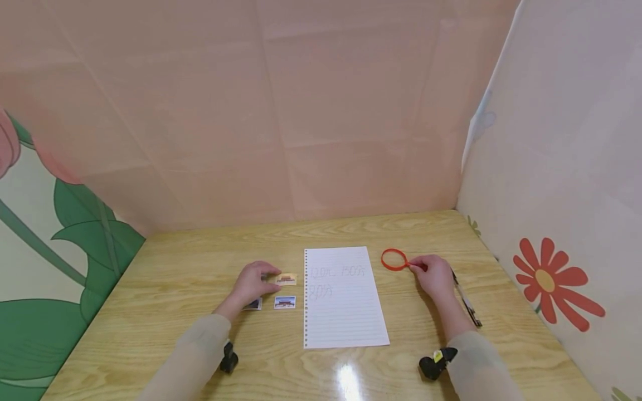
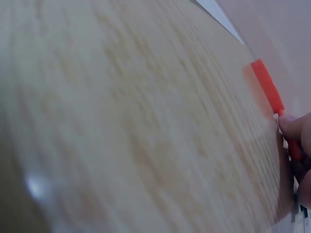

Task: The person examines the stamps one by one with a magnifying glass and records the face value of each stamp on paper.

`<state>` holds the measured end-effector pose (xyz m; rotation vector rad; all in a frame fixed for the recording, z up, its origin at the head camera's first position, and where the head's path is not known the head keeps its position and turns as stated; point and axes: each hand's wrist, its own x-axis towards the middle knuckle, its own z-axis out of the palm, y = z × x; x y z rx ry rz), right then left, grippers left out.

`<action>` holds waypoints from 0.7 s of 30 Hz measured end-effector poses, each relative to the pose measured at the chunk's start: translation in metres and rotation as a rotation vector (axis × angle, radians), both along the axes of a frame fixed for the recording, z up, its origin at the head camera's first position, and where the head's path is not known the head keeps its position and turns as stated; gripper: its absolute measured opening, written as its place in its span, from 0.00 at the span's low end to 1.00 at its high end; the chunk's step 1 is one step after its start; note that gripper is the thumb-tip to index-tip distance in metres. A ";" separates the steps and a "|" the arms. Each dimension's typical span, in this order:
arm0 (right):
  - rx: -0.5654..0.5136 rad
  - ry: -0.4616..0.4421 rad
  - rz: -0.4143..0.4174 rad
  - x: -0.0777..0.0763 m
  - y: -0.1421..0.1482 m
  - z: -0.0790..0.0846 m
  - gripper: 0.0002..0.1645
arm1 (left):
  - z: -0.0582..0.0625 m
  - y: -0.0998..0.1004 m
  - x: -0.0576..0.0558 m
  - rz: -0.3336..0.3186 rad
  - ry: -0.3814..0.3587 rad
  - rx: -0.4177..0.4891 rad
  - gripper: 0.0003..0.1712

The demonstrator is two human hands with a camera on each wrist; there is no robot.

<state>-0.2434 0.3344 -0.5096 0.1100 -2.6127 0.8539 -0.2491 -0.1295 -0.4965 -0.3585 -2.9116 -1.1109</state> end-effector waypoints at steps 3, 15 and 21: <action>0.008 -0.014 0.004 0.000 0.001 0.000 0.04 | 0.000 0.000 0.000 -0.007 0.010 -0.010 0.21; -0.033 -0.205 0.100 0.008 0.009 0.018 0.21 | 0.000 0.001 0.000 0.002 -0.012 -0.009 0.21; -0.022 -0.319 0.120 0.018 0.013 0.039 0.27 | -0.001 0.000 0.000 0.000 -0.010 -0.004 0.21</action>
